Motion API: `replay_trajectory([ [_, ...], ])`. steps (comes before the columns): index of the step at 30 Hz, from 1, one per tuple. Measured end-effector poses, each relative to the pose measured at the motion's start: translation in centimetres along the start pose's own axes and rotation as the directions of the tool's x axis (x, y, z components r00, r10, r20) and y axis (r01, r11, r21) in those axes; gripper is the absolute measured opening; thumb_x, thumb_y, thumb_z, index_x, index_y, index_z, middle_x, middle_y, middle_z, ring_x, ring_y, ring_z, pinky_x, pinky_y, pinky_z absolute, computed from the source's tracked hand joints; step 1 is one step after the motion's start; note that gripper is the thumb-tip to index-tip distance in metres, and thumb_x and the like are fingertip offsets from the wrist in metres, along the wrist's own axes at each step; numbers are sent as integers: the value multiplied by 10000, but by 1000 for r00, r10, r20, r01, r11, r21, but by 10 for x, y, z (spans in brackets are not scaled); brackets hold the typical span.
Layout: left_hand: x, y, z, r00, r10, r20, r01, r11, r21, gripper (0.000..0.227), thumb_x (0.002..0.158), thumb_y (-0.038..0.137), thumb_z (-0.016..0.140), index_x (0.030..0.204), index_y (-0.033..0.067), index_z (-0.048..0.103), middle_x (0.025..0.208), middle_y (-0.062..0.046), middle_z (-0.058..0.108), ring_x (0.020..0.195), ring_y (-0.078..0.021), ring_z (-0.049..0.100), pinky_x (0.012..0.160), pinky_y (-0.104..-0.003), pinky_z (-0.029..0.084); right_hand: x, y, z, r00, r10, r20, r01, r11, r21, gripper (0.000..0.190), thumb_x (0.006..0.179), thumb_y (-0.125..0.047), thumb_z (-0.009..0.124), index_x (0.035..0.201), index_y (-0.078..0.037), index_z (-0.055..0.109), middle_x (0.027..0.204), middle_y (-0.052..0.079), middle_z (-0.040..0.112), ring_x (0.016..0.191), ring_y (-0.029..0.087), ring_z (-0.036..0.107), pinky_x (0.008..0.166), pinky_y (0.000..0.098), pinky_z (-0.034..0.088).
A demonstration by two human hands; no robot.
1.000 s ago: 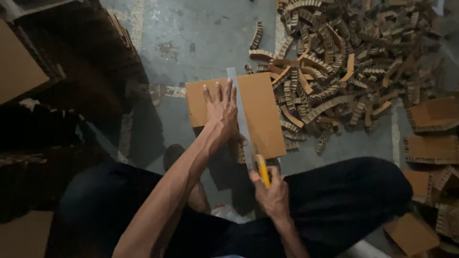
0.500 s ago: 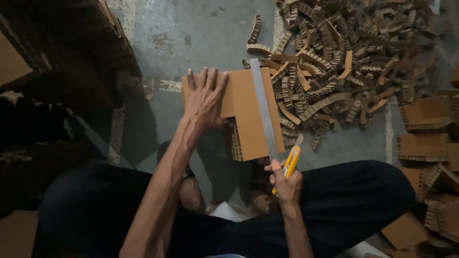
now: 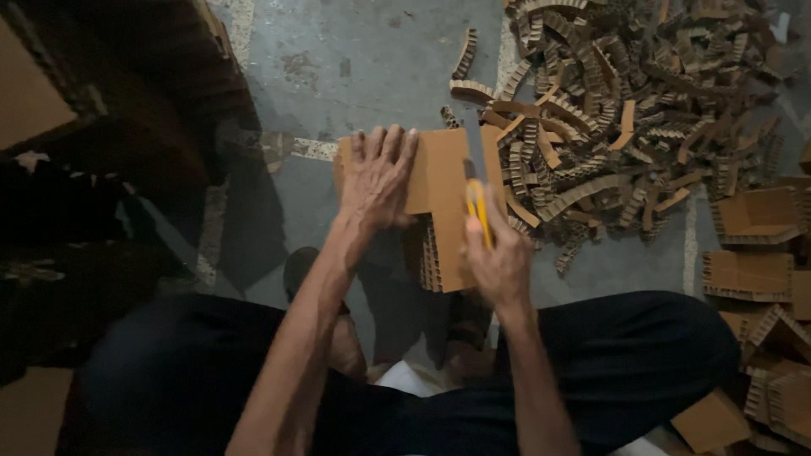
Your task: The person sits on the floor and uses a metal ruler and a yellow utility knife to cut corrugated cardboard sheets into smaller rectangular pieces. They repeatedly measure, score, and snap the cardboard, then tear away the cut strips and place the finished pieces into a stack.
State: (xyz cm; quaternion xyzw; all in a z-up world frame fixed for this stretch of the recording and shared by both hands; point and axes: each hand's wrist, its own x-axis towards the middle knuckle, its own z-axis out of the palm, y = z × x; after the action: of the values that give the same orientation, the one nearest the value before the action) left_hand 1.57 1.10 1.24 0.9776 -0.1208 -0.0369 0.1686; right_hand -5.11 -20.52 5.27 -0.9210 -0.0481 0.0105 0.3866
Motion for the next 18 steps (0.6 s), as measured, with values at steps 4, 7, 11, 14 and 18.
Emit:
replay_trajectory([
  [4, -2, -3, 6, 995, 34, -96, -31, 999, 37, 1380, 380, 418, 951, 1535, -2, 325, 1457, -185, 399, 1385, -377, 341, 1191, -607, 185, 54, 2, 23, 997, 17, 72, 0, 973, -232, 516, 1019, -222, 517, 1504, -46, 512, 641, 76, 635, 414, 111, 496, 300, 255, 432],
  [7, -1, -5, 9, 996, 35, -82, -35, 999, 3, 1389, 362, 399, 951, 1533, 1, 319, 1455, -180, 409, 1390, -369, 337, 1197, -605, 176, 74, 6, 28, 996, -25, 90, 48, 965, -258, 494, 1008, -192, 531, 1469, -16, 544, 660, 59, 650, 407, 98, 480, 318, 261, 431],
  [11, -2, -5, 10, 995, 28, -96, -34, 998, -56, 1395, 376, 436, 964, 1534, 3, 318, 1481, -192, 393, 1413, -386, 316, 1202, -616, 177, 78, 7, 27, 992, -58, 108, 79, 977, -200, 460, 992, -163, 557, 1421, 1, 588, 671, 62, 664, 415, 70, 507, 333, 249, 446],
  [14, 0, -4, 7, 998, 19, -55, -20, 1000, -23, 1436, 362, 461, 974, 1548, 12, 302, 1505, -187, 371, 1428, -379, 297, 1207, -609, 176, 80, 7, 27, 994, -47, 96, 63, 983, -172, 464, 969, -142, 575, 1406, 15, 589, 729, 64, 683, 418, 76, 520, 317, 241, 467],
  [18, 3, -2, 4, 999, -19, 45, 20, 1000, -21, 1451, 368, 483, 982, 1546, 25, 269, 1489, -179, 354, 1415, -375, 280, 1211, -597, 141, 82, 4, 29, 994, -7, 113, 31, 976, -215, 455, 983, -139, 550, 1412, 12, 575, 705, 96, 689, 410, 110, 532, 310, 256, 468],
])
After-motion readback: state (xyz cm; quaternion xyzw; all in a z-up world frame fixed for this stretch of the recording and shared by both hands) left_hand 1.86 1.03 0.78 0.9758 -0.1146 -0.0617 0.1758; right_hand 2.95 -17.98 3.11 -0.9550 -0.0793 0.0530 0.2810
